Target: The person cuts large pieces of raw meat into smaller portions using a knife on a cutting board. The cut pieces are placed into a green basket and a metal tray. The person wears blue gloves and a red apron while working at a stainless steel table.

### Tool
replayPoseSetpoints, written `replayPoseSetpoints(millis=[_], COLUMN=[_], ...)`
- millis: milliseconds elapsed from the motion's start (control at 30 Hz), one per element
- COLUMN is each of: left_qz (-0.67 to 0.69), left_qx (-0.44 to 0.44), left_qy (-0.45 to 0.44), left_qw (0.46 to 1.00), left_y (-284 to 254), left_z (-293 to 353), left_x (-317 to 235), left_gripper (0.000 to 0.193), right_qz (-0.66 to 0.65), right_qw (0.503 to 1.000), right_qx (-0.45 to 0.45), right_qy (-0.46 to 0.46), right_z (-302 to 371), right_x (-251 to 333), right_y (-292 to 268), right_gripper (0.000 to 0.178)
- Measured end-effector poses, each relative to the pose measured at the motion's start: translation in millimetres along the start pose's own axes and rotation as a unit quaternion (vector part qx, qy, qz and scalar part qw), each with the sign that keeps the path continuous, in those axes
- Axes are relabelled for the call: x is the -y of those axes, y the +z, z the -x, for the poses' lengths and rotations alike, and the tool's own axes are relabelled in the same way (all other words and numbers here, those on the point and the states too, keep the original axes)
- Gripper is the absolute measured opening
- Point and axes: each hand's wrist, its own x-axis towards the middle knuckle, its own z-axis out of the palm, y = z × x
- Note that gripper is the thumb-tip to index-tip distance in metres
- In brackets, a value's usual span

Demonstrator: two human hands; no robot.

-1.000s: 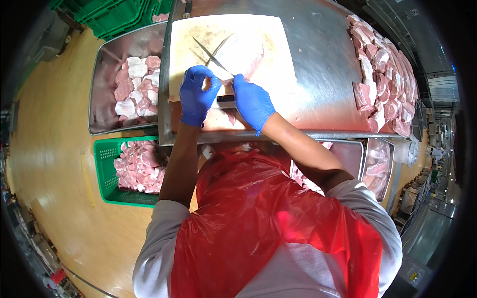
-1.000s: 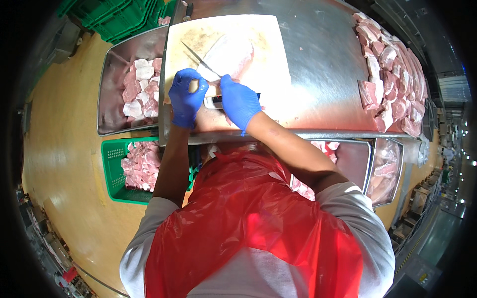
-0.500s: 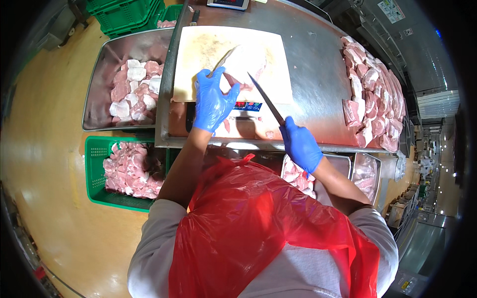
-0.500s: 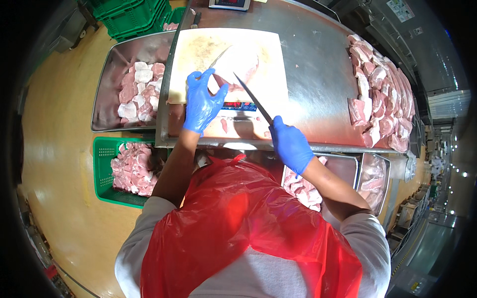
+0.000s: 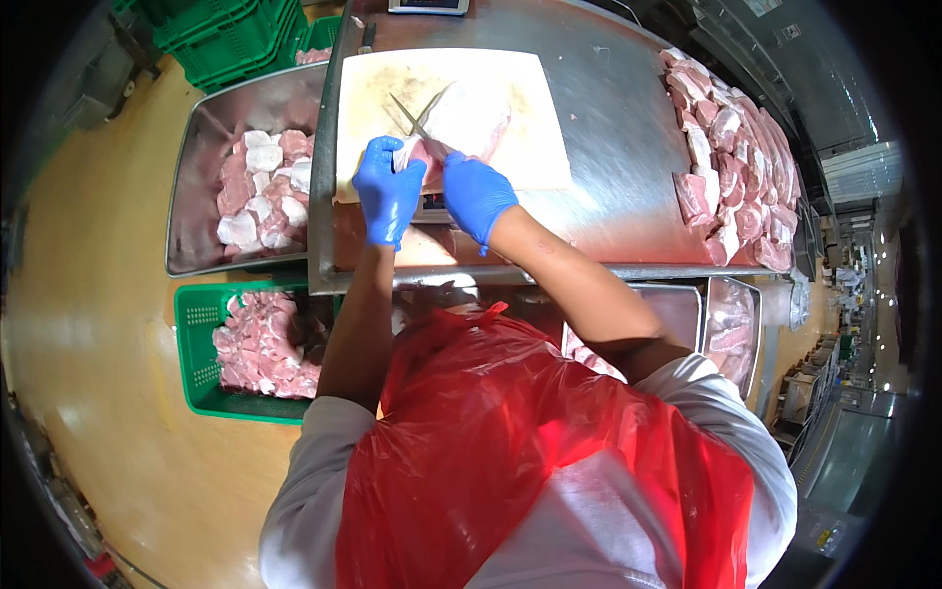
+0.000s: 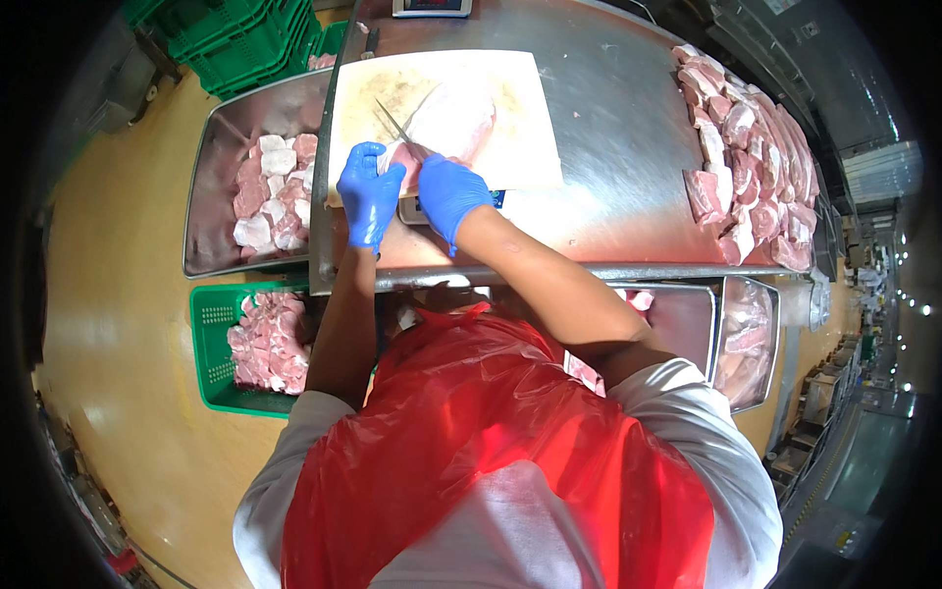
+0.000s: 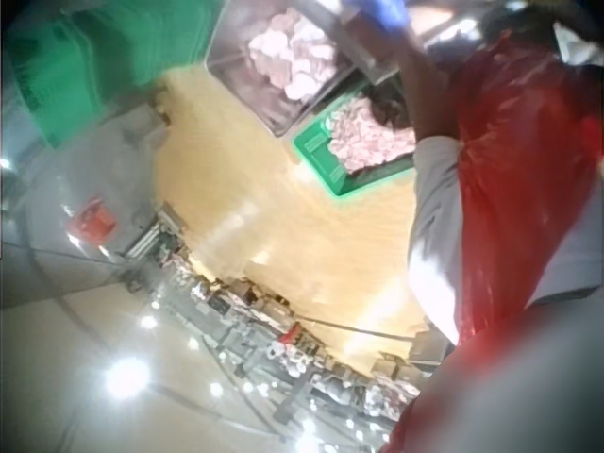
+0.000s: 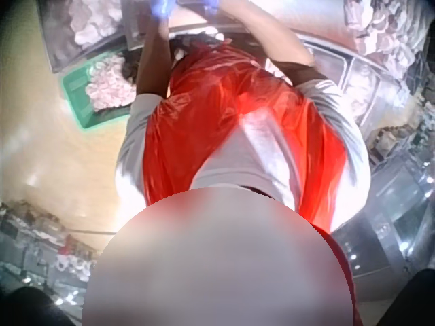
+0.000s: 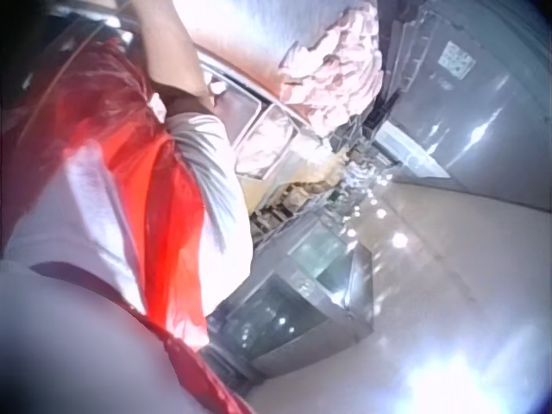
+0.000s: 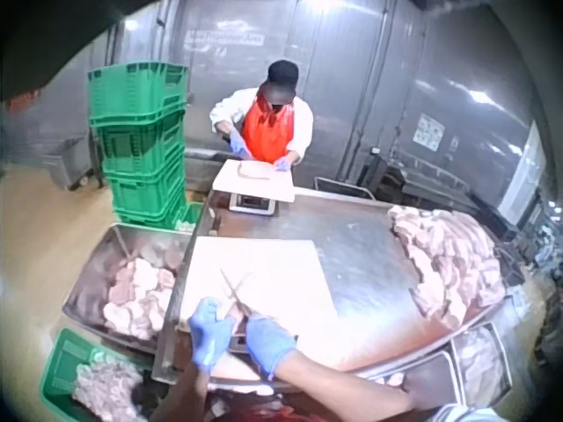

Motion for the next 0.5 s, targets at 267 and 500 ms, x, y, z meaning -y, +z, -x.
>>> replayPoseSetpoints(millis=[267,500], left_qz=[-0.191,-0.129], left_qx=[0.010,-0.133], left_qy=[0.197,-0.082], left_qw=[0.962,0.979], left_y=[-56,-179], left_z=[-20,46], left_x=[17,-6], left_gripper=[0.015,0.007], right_qz=[0.076,0.051], right_qw=[0.986,0.998], right_qx=[0.151,0.028], right_qy=[-0.006,-0.012], right_z=[95,137], right_x=[-45,-93], right_y=[-29,-49], right_gripper=[0.023,0.015])
